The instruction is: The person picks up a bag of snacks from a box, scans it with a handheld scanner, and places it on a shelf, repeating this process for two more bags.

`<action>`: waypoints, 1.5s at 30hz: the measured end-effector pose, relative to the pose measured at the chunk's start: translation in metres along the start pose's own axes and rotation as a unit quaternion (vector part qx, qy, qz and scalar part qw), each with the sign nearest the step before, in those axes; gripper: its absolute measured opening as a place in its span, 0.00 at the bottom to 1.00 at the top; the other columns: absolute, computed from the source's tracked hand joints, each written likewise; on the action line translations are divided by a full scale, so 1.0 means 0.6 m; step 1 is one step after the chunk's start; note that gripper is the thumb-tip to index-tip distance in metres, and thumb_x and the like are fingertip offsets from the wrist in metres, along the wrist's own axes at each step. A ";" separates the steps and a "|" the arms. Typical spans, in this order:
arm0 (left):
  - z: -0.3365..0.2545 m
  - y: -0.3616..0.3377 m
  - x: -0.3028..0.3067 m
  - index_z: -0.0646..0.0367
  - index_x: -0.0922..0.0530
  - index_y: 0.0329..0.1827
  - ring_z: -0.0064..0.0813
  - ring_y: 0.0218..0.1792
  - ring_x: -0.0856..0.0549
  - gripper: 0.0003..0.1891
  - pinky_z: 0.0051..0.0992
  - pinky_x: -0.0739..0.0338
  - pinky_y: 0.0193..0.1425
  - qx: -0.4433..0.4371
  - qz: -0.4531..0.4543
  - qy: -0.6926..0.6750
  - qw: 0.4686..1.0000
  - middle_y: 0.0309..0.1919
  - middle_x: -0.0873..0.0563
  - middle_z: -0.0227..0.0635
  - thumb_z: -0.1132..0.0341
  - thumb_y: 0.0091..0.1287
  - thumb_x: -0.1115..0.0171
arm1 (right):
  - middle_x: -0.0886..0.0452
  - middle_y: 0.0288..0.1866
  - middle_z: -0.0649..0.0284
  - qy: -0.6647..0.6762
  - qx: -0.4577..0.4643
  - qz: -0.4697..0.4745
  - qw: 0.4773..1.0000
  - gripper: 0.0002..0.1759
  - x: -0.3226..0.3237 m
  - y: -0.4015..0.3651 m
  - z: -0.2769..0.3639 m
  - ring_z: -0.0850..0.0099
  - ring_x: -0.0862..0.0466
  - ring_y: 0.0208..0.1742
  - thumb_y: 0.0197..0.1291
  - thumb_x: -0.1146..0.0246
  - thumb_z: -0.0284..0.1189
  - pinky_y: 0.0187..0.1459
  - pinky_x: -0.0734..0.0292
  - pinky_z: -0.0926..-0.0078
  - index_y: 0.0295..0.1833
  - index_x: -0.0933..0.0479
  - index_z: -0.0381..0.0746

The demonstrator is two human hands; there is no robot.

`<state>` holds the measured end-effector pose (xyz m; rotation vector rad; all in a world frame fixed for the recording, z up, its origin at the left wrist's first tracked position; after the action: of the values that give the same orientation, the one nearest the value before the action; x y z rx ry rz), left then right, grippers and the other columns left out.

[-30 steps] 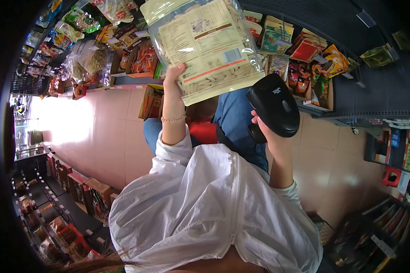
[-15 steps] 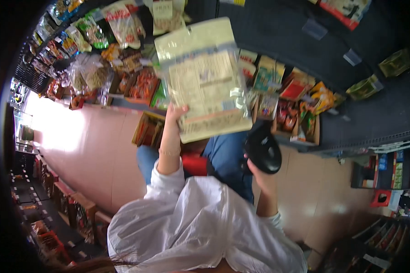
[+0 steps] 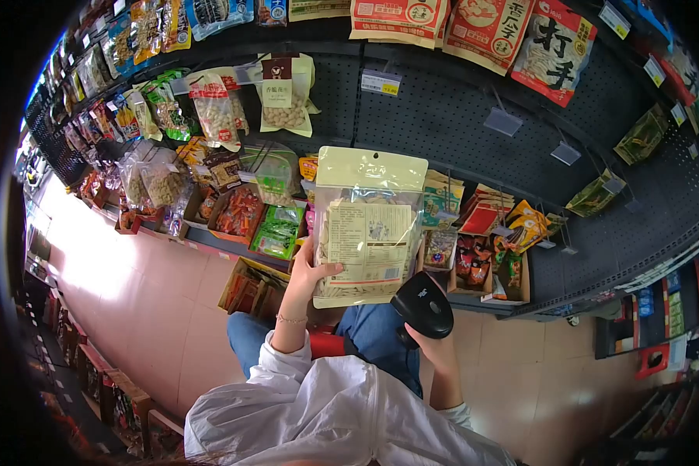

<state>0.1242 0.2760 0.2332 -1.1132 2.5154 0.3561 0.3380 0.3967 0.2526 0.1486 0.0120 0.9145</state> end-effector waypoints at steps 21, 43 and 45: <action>0.041 -0.042 -0.129 0.58 0.30 0.42 0.40 0.31 0.20 0.29 0.34 0.26 0.30 -0.112 -0.008 0.541 0.834 0.30 0.23 0.39 0.54 0.37 0.32 | 0.26 0.45 0.66 0.013 -0.076 -0.114 0.991 0.22 0.003 0.002 -0.013 0.76 0.27 0.45 0.49 0.39 0.24 0.50 0.34 0.77 0.52 0.32 0.37; -0.010 0.021 -0.255 0.62 0.34 0.53 0.47 0.54 0.33 0.24 0.37 0.38 0.57 -0.342 0.186 0.410 0.825 0.47 0.29 0.47 0.64 0.54 0.41 | 0.30 0.52 0.63 0.125 -0.181 -0.197 0.955 0.30 0.145 -0.074 -0.118 0.74 0.30 0.53 0.44 0.36 0.22 0.55 0.37 0.74 0.57 0.36 0.37; -0.021 0.043 -0.277 0.61 0.33 0.52 0.46 0.54 0.34 0.23 0.38 0.39 0.58 -0.396 0.175 0.431 0.792 0.47 0.29 0.47 0.64 0.54 0.41 | 0.29 0.51 0.63 0.023 -0.166 -0.163 0.972 0.32 0.142 -0.076 -0.114 0.74 0.30 0.52 0.42 0.34 0.22 0.53 0.34 0.74 0.56 0.36 0.37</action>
<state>0.2053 0.3976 0.3171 -1.2492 3.5405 1.3873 0.4212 0.4449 0.1836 -0.1828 -0.0729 0.5797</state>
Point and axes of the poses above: each hand's wrist, its own y-axis towards the middle knuckle, its own x-axis out of the back of the hand, z = x × y, the point moved 6 cm from there along y, towards the middle knuckle
